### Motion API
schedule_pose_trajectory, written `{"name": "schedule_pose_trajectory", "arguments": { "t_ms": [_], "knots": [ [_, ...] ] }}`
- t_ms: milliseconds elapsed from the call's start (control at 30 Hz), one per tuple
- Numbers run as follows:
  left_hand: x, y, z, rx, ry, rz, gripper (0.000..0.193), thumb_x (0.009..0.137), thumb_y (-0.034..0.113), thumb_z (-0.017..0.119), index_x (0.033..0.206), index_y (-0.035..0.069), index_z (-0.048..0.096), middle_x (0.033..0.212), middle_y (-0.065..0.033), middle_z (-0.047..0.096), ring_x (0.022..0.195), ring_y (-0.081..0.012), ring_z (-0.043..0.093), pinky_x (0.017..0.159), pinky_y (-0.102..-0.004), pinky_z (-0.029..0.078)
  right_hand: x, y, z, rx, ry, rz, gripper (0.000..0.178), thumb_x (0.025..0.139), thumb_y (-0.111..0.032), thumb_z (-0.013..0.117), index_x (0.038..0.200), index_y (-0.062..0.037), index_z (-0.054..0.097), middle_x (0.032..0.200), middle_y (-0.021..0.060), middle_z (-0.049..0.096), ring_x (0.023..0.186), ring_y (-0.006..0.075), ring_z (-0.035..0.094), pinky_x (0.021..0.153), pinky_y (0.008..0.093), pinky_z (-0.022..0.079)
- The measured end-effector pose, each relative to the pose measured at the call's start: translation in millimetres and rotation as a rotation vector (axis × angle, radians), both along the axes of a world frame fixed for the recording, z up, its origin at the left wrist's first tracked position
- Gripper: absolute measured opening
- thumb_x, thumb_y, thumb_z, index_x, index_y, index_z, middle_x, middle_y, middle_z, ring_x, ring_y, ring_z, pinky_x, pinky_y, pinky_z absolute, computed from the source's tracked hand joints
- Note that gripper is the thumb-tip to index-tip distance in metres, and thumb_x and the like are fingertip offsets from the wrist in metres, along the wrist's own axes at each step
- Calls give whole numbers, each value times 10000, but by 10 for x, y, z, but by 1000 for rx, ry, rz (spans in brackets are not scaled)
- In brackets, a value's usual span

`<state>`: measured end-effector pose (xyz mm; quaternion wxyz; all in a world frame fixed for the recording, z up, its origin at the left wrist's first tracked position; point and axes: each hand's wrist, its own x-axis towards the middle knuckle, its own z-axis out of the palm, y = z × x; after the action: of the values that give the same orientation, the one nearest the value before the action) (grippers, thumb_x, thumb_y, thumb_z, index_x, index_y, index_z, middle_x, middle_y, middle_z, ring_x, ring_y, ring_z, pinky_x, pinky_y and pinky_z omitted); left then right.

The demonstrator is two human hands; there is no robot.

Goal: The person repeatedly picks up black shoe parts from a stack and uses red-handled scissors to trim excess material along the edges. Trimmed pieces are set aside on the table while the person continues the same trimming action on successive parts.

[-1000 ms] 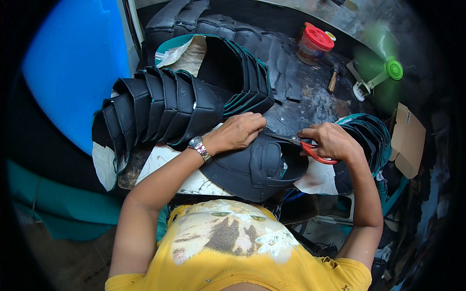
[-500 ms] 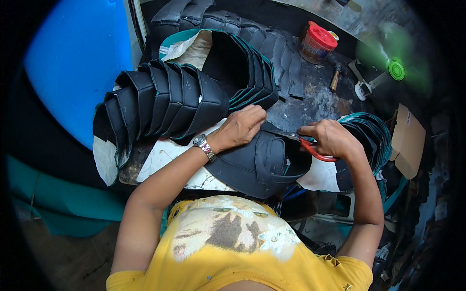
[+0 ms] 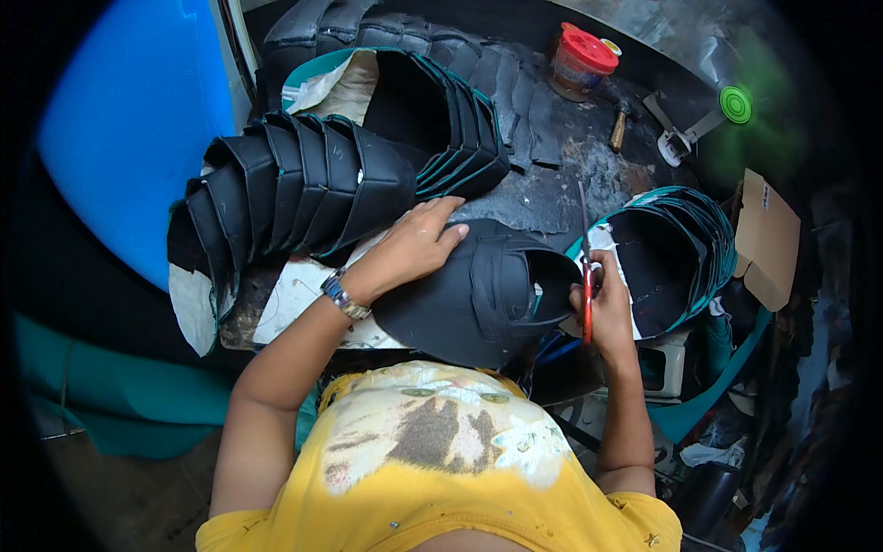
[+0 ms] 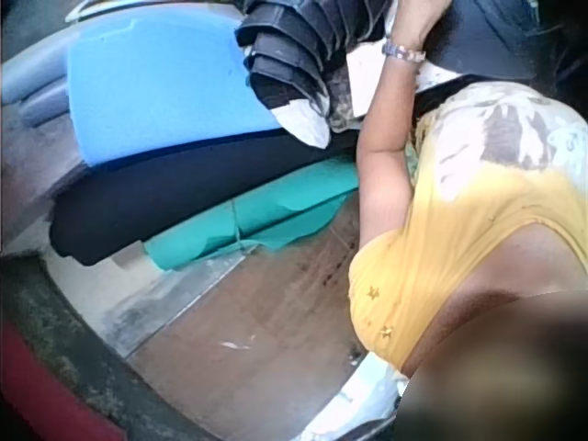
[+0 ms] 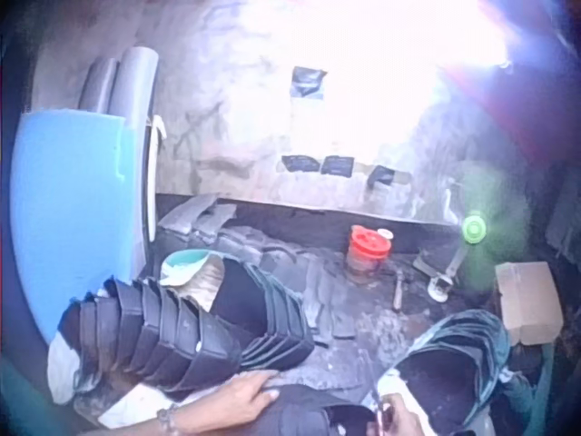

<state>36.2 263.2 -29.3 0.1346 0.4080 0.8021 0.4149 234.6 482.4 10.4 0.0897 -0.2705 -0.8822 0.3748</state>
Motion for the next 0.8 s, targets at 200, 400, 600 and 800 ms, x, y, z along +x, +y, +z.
{"name": "schedule_pose_trajectory", "arguments": {
  "t_ms": [200,400,600,800],
  "knots": [
    [230,-545,703,176,-461,-260,627,867,260,739,1365,-56,528,1283,-230,629,1180,-253,614,998,-359,471,136,-38,376,35,545,-65,438,898,27,630,1288,-48,444,1068,48,539,808,74,538,683,228,473],
    [959,-801,1189,102,479,-262,388,867,43,624,1253,59,662,1334,-164,630,1273,-332,574,1013,-449,453,-141,-172,424,-143,769,-41,406,979,-81,595,1338,-45,409,915,61,570,701,102,567,645,258,505],
    [786,-616,316,-171,746,-336,457,899,209,616,1322,40,588,1408,-131,566,1259,-297,537,979,-453,419,85,-290,386,-645,674,118,443,996,-393,566,1233,-33,467,673,38,546,432,82,468,390,207,368],
    [864,-495,-66,-2,419,-257,290,880,134,651,1140,5,647,1206,-169,631,1096,-292,590,911,-404,464,452,-387,277,-731,-51,206,362,981,-343,560,1131,-14,532,607,47,555,396,94,482,363,217,386]
  ]
}}
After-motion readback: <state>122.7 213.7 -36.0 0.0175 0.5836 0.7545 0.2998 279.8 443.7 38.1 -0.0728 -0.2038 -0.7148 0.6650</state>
